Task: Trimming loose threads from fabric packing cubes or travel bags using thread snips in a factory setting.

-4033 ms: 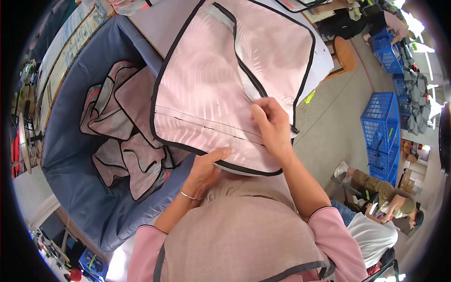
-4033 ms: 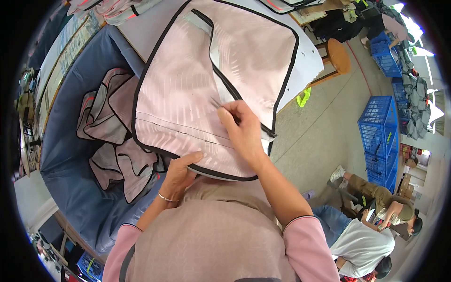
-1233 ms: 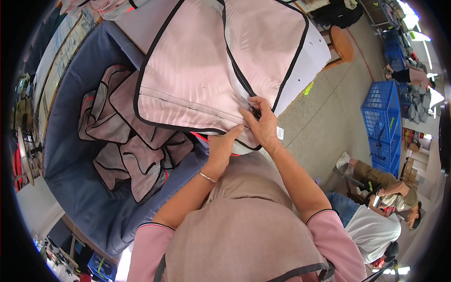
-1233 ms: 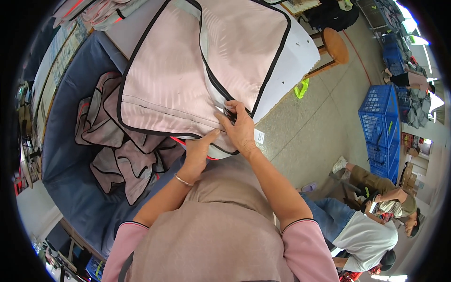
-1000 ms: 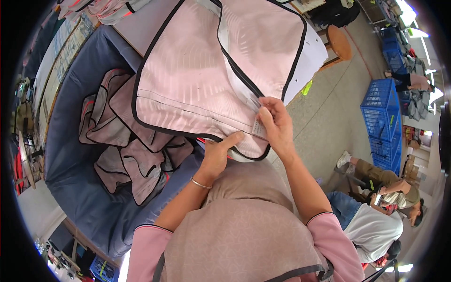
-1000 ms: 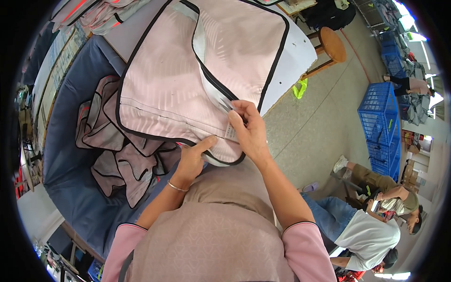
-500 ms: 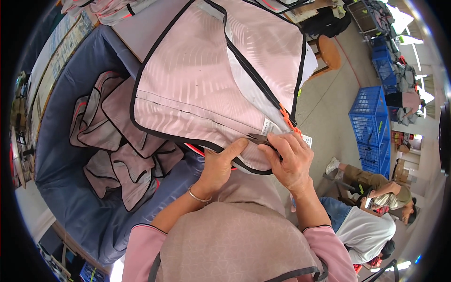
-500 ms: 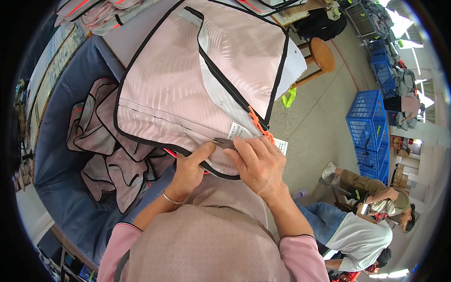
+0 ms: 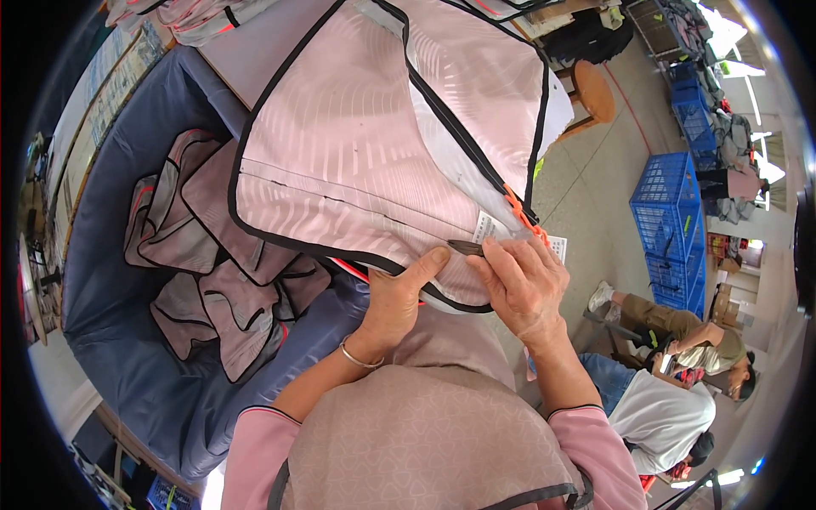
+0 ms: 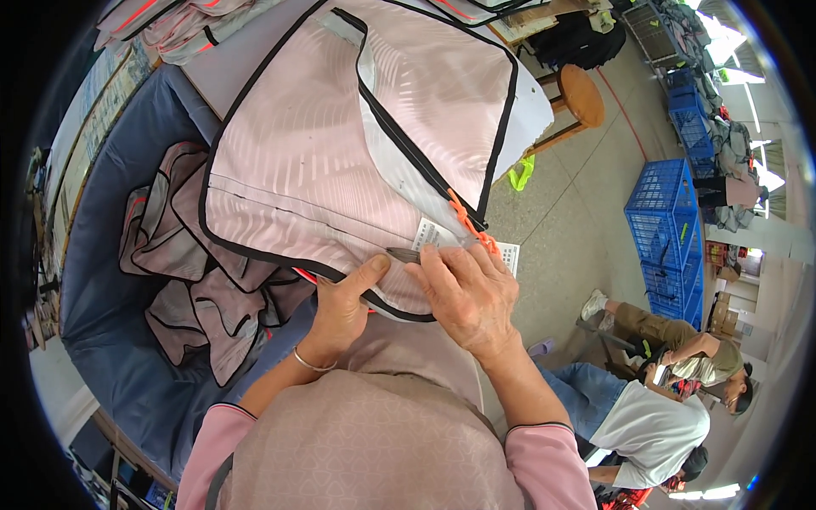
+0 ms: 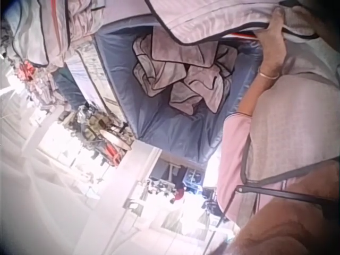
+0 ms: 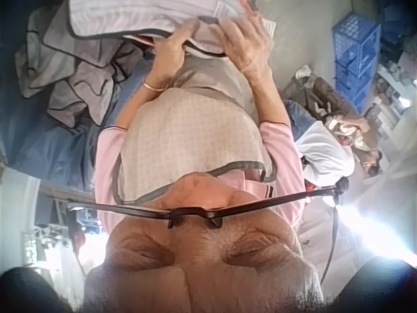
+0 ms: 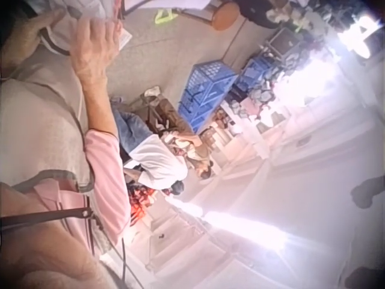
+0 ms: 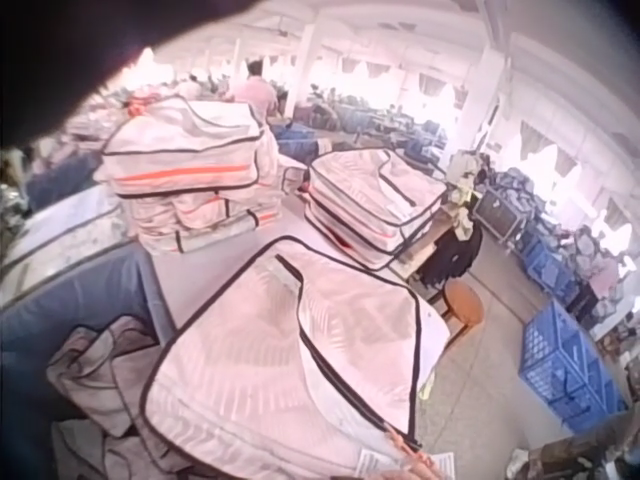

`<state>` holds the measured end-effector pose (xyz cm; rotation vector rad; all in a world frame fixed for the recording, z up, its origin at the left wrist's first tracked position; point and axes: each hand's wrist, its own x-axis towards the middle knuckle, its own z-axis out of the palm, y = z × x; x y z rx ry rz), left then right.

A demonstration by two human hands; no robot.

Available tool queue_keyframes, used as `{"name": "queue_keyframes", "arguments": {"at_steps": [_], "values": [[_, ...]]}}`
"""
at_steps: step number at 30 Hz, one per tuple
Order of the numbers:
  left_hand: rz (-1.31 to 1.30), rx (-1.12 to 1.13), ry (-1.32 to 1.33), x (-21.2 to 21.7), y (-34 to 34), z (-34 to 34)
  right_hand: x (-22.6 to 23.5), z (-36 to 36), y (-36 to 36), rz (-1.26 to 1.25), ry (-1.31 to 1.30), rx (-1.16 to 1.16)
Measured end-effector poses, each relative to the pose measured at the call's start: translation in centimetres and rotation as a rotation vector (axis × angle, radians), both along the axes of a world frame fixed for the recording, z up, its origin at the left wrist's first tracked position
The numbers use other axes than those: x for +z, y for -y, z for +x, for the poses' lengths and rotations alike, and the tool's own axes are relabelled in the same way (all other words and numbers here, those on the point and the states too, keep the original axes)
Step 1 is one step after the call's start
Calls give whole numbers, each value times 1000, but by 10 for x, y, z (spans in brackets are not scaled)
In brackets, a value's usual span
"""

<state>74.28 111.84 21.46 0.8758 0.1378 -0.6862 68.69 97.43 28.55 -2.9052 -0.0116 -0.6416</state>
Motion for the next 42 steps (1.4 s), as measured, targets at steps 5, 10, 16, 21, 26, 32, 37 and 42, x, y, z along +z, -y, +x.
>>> {"name": "queue_keyframes", "arguments": {"at_steps": [5,10,16,21,26,32,37,42], "values": [[2,4,10,-1,1,1,-7,1,8,158,-58,-7],[-8,39,-55,-1,1,2,-7,-2,17,748,-223,-170],[6,35,-24,-3,2,1,-2,5,15,257,-140,-10],[0,32,-29,-6,3,1,1,7,10,81,-88,31],[-5,58,-8,-9,3,1,-4,7,10,127,-88,19],[-33,56,-34,-8,3,3,-10,4,21,448,-165,-64],[3,54,-42,-8,2,2,-8,11,14,212,-119,20],[129,-32,80,-23,-9,-5,-5,8,25,322,-310,157]]}}
